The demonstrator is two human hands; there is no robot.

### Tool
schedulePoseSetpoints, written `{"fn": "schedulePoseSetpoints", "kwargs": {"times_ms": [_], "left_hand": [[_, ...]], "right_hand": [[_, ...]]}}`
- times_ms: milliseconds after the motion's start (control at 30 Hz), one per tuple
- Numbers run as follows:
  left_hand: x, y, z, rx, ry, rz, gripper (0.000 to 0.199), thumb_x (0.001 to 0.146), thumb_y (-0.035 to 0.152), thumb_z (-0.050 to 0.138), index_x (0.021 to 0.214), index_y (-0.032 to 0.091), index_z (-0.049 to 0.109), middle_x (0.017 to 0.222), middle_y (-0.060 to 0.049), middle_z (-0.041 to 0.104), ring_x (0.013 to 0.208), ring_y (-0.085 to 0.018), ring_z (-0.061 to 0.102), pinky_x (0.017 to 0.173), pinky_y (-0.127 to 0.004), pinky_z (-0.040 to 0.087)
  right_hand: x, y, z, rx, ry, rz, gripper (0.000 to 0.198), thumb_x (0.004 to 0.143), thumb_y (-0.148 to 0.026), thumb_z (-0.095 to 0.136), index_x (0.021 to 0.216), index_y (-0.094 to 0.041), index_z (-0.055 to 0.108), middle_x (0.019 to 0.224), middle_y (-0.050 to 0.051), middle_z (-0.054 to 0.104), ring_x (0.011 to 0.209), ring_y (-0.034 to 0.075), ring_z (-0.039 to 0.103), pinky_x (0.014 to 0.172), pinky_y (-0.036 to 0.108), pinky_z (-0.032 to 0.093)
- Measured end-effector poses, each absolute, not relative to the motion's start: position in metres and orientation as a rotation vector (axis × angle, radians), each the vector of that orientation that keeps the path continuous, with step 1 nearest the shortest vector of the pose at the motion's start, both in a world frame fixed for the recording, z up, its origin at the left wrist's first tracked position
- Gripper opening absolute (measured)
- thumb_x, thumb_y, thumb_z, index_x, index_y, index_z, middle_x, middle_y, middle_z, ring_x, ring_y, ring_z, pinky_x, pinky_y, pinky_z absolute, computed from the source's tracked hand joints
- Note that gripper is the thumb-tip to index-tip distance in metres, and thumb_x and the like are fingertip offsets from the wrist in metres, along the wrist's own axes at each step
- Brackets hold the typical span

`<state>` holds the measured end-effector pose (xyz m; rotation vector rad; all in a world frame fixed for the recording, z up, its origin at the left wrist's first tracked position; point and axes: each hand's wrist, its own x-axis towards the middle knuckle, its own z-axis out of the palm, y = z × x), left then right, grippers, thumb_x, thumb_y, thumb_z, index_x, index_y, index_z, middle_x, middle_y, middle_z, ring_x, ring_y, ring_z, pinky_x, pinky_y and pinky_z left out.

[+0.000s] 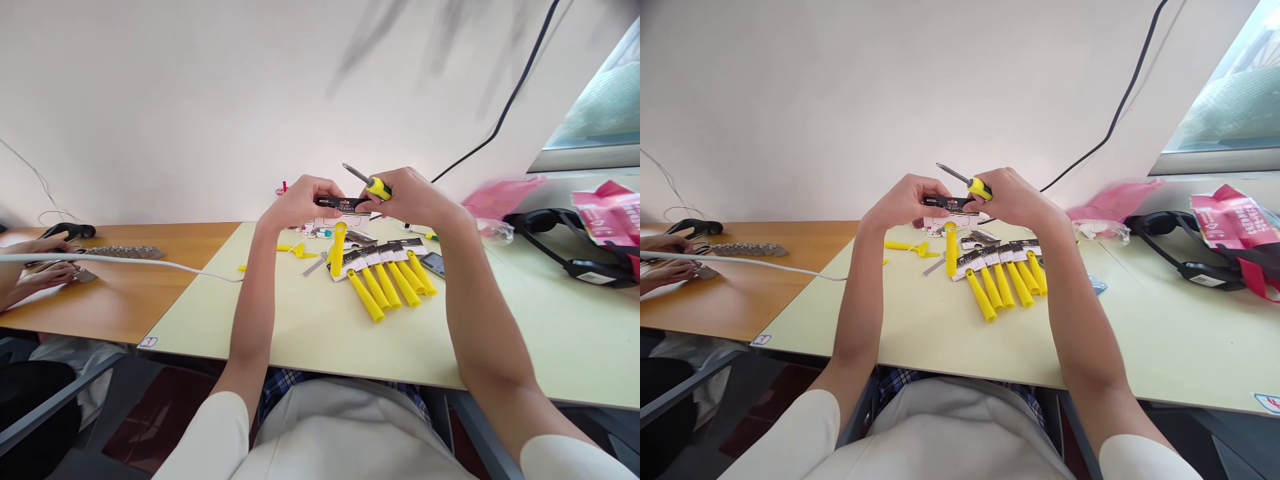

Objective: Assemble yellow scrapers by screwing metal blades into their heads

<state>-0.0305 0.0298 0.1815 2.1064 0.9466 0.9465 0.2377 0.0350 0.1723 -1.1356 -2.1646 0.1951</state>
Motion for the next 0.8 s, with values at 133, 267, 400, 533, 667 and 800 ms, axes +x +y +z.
{"fn": "schedulePoseSetpoints", "kwargs": {"times_ms": [133, 267, 400, 533, 667, 800], "left_hand": [[-0.035, 0.031, 0.18, 1.961, 0.974, 1.036, 0.036, 0.069, 0.017, 0.1, 0.1, 0.017, 0.081, 0.09, -0.005, 0.078, 0.085, -0.021, 0.075, 0.072, -0.028, 0.056], [-0.039, 0.029, 0.18, 1.961, 0.985, 1.001, 0.043, 0.069, 0.018, 0.102, 0.107, 0.019, 0.081, 0.089, -0.005, 0.078, 0.08, -0.021, 0.074, 0.069, -0.028, 0.054], [-0.041, 0.041, 0.175, 2.105, 0.99, 0.755, 0.042, 0.068, 0.028, 0.103, 0.105, 0.02, 0.084, 0.083, -0.006, 0.076, 0.076, -0.021, 0.072, 0.066, -0.027, 0.053], [-0.039, 0.07, 0.158, 2.18, 1.12, 0.216, 0.042, 0.069, 0.041, 0.097, 0.104, 0.022, 0.085, 0.092, -0.006, 0.081, 0.088, -0.023, 0.076, 0.069, -0.026, 0.057], [-0.029, 0.104, 0.127, 2.107, 1.295, -0.237, 0.053, 0.065, 0.047, 0.094, 0.112, 0.026, 0.082, 0.12, -0.004, 0.085, 0.116, -0.027, 0.076, 0.088, -0.028, 0.064], [-0.022, 0.129, 0.091, 1.946, 1.279, -0.376, 0.039, 0.056, 0.046, 0.1, 0.084, 0.023, 0.083, 0.107, -0.008, 0.086, 0.108, -0.03, 0.078, 0.097, -0.036, 0.066]], "right_hand": [[0.239, 0.032, 0.173, -1.062, -2.157, 0.223, 0.035, 0.09, -0.051, 0.089, 0.08, -0.025, 0.068, 0.071, -0.001, 0.058, 0.064, 0.019, 0.056, 0.061, 0.038, 0.04], [0.237, 0.03, 0.173, -1.106, -2.173, 0.248, 0.036, 0.089, -0.045, 0.089, 0.076, -0.025, 0.063, 0.071, -0.001, 0.057, 0.061, 0.016, 0.049, 0.06, 0.037, 0.036], [0.228, 0.039, 0.168, -1.174, -2.269, 0.288, 0.048, 0.088, -0.048, 0.09, 0.071, -0.025, 0.052, 0.067, -0.003, 0.056, 0.06, 0.014, 0.04, 0.058, 0.036, 0.032], [0.212, 0.062, 0.149, -1.201, -2.515, 0.526, 0.049, 0.084, -0.056, 0.092, 0.074, -0.025, 0.055, 0.065, -0.003, 0.057, 0.06, 0.016, 0.049, 0.058, 0.034, 0.036], [0.197, 0.086, 0.12, -1.328, -2.642, 0.768, 0.044, 0.083, -0.046, 0.093, 0.079, -0.025, 0.055, 0.069, -0.001, 0.064, 0.064, 0.019, 0.062, 0.06, 0.033, 0.042], [0.195, 0.106, 0.093, -1.364, -2.634, 0.984, 0.044, 0.078, -0.045, 0.095, 0.078, -0.025, 0.056, 0.082, 0.006, 0.08, 0.087, 0.028, 0.079, 0.064, 0.033, 0.053]]}}
